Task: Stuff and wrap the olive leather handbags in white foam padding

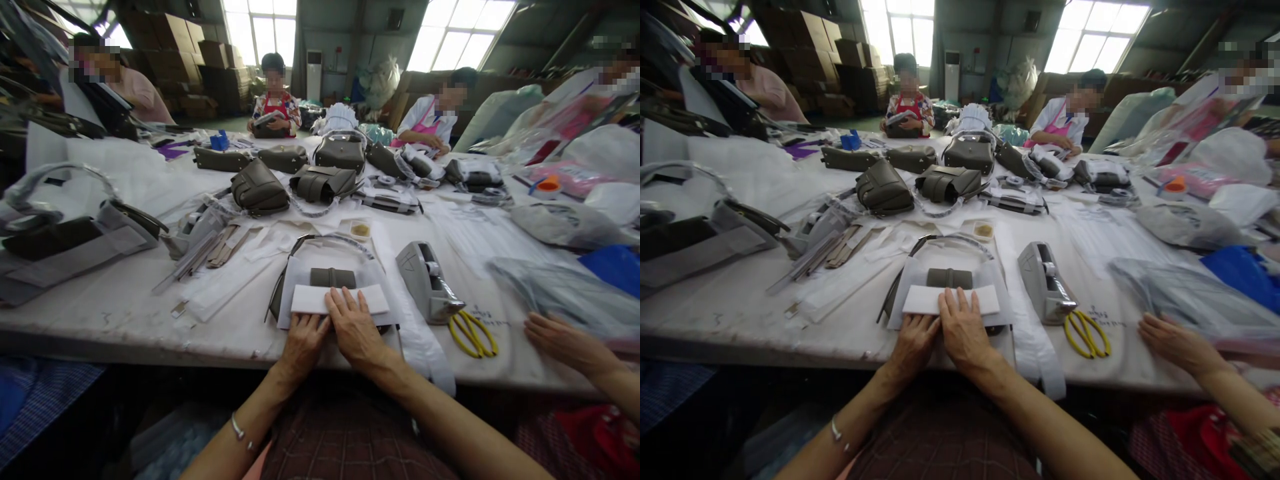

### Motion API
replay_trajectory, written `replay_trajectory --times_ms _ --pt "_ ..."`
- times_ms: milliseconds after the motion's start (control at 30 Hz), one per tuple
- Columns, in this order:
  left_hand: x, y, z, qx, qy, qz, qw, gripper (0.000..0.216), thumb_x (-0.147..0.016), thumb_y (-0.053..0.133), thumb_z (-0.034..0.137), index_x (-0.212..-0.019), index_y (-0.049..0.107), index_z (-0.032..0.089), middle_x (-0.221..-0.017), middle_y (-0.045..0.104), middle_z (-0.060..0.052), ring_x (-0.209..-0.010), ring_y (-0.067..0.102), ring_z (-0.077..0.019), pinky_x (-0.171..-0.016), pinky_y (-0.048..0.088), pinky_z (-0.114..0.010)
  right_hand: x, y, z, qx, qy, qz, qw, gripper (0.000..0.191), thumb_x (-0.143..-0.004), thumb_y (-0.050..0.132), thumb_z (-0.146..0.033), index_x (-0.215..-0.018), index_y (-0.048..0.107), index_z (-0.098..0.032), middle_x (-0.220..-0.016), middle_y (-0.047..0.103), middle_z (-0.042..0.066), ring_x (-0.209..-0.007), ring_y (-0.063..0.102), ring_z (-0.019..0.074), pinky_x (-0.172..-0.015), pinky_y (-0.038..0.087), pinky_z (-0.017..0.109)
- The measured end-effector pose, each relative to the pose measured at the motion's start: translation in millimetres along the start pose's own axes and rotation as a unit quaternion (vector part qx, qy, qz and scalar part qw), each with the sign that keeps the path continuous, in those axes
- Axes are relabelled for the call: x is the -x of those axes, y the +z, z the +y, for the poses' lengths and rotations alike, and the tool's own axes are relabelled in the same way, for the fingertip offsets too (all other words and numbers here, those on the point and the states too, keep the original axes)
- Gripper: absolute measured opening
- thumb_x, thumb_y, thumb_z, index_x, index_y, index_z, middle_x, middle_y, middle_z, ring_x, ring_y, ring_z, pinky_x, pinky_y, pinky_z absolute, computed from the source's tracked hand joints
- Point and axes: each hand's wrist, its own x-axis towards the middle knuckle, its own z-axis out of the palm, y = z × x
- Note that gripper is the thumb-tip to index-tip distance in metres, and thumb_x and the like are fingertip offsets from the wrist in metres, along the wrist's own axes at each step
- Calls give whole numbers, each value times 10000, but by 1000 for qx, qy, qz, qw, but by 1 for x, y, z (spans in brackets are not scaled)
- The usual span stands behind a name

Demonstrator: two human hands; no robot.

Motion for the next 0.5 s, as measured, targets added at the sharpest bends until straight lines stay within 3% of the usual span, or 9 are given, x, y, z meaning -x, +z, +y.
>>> replay_trajectory --times_ms 200,400,500 --pt "-2 -11 -8 73 3 41 996 277 -987 413 138 -1160 628 165 -1014 705 -87 -952 654 -202 -975 478 -422 12 11 -1 -9 -16 18 1000 598 -885 492 -189 -1476 429 -127 -1505 453 175 -1380 389 416 -1083 331 655" --pt "-22 -64 6 79 9 49 996 140 -972 513 178 -967 653 176 -844 692 -38 -820 651 -169 -808 522 -312 17 25 0 -8 -10 57 998 533 -925 460 -139 -1458 462 -141 -1539 409 137 -1411 357 393 -1119 286 669" --pt "-37 -64 4 78 33 5 996 294 -995 485 265 -1254 583 164 -1171 677 -102 -1161 599 -224 -999 468 -378 20 32 0 -24 -21 89 995 509 -949 449 -161 -1458 464 -145 -1519 439 139 -1428 346 355 -1141 280 647"
